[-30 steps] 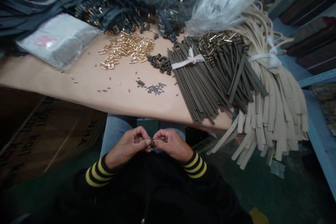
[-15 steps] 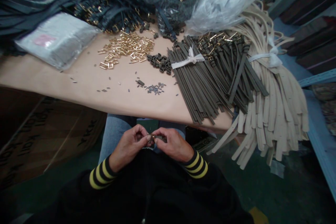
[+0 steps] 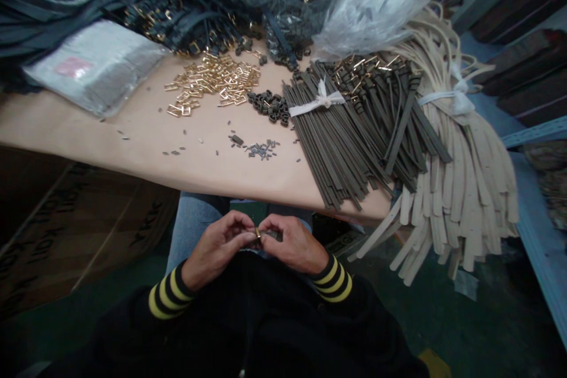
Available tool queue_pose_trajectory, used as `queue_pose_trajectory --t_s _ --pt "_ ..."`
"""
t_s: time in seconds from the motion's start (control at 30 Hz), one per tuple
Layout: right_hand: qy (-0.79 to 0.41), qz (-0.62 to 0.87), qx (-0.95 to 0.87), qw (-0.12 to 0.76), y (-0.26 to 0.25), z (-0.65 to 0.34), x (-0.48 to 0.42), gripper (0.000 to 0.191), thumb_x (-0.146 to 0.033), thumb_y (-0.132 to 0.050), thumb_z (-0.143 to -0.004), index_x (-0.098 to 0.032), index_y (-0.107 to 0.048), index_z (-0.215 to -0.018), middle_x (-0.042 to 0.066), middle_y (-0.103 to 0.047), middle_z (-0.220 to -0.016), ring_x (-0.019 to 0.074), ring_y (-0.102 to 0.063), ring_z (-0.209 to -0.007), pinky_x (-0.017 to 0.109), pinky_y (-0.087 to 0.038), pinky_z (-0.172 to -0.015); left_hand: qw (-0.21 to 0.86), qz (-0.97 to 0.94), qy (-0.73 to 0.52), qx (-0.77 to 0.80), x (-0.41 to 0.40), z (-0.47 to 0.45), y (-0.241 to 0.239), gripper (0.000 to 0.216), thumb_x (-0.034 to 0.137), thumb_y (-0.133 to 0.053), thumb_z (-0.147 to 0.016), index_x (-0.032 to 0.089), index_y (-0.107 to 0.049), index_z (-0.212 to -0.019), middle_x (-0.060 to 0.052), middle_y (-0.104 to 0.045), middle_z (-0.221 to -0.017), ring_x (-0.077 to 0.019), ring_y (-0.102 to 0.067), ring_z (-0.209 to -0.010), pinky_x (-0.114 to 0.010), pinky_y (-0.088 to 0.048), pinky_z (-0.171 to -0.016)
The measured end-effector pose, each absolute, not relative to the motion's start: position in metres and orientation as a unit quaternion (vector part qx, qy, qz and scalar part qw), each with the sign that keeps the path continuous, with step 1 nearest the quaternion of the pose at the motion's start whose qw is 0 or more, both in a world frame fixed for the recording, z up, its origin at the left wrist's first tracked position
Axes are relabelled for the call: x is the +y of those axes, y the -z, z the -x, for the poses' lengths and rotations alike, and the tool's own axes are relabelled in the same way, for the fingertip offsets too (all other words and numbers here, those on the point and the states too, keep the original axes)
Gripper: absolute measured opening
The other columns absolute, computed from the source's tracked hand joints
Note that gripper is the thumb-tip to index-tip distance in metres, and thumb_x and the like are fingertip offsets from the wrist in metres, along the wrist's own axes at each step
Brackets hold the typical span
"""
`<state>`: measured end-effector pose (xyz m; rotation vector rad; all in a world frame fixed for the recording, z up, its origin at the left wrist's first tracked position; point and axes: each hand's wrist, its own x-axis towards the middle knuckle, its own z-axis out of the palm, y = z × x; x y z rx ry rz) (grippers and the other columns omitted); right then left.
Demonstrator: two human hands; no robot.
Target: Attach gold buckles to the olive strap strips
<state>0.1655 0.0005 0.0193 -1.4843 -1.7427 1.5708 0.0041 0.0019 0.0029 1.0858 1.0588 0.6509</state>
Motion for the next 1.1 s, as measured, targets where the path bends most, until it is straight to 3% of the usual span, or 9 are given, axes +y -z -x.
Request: queue_pose_trajectory --t_s 0.1,0.37,0.57,0.9,1.1 --pt "-0.547 0.518 -0.633 0.176 -0.021 -0.165 0.000 0.007 -0.017 -0.051 -0.071 -0.014 -0.057 -0.070 0.000 -0.057 -0.063 0.0105 -0.051 -0.059 0.020 -0.038 -0.055 0.713 -0.457 -0.292 0.445 0.005 -0.001 0.000 0.022 0.018 -0.060 -0.066 0.015 -0.052 -0.085 0.001 -0.053 -0.075 -0.0107 -0.052 -0.069 -0.024 -0.044 -0.063" --pt "-0.572 0.493 -0.614 0.229 -0.018 -0.160 -0.005 0.007 -0.019 -0.048 -0.073 -0.018 -0.043 -0.077 -0.001 -0.054 -0.067 0.0107 -0.052 -0.061 0.021 -0.041 -0.057 0.830 -0.351 -0.253 0.352 0.012 0.004 0.001 0.029 0.027 -0.069 -0.060 0.013 -0.046 -0.072 0.004 -0.054 -0.061 -0.0061 -0.051 -0.051 -0.018 -0.042 -0.047" --pt "-0.534 0.457 -0.688 0.180 -0.021 -0.165 -0.007 0.004 -0.016 -0.048 -0.071 -0.018 -0.046 -0.074 -0.002 -0.052 -0.065 0.0102 -0.049 -0.060 0.021 -0.039 -0.058 0.846 -0.344 -0.242 0.327 0.010 0.004 0.004 0.031 0.027 -0.070 -0.060 0.013 -0.044 -0.069 0.004 -0.055 -0.060 -0.0040 -0.050 -0.045 -0.015 -0.041 -0.041" --pt "-0.500 0.538 -0.670 0.114 -0.034 -0.156 -0.010 0.010 -0.008 -0.045 -0.067 -0.017 -0.042 -0.067 -0.001 -0.053 -0.062 0.0112 -0.047 -0.058 0.022 -0.036 -0.057 0.869 -0.283 -0.258 0.313 0.007 0.005 -0.003 0.027 0.022 -0.069 -0.062 0.014 -0.043 -0.067 0.006 -0.049 -0.060 -0.0026 -0.046 -0.043 -0.012 -0.043 -0.035" --pt "-0.437 0.597 -0.664 0.107 -0.035 -0.150 -0.012 0.012 -0.007 -0.046 -0.064 -0.018 -0.041 -0.065 -0.005 -0.042 -0.053 0.0100 -0.039 -0.049 0.021 -0.028 -0.049 0.849 -0.312 -0.259 0.337 0.006 0.006 0.000 0.030 0.023 -0.068 -0.063 0.016 -0.039 -0.067 0.007 -0.046 -0.061 -0.0009 -0.042 -0.039 -0.012 -0.039 -0.033"
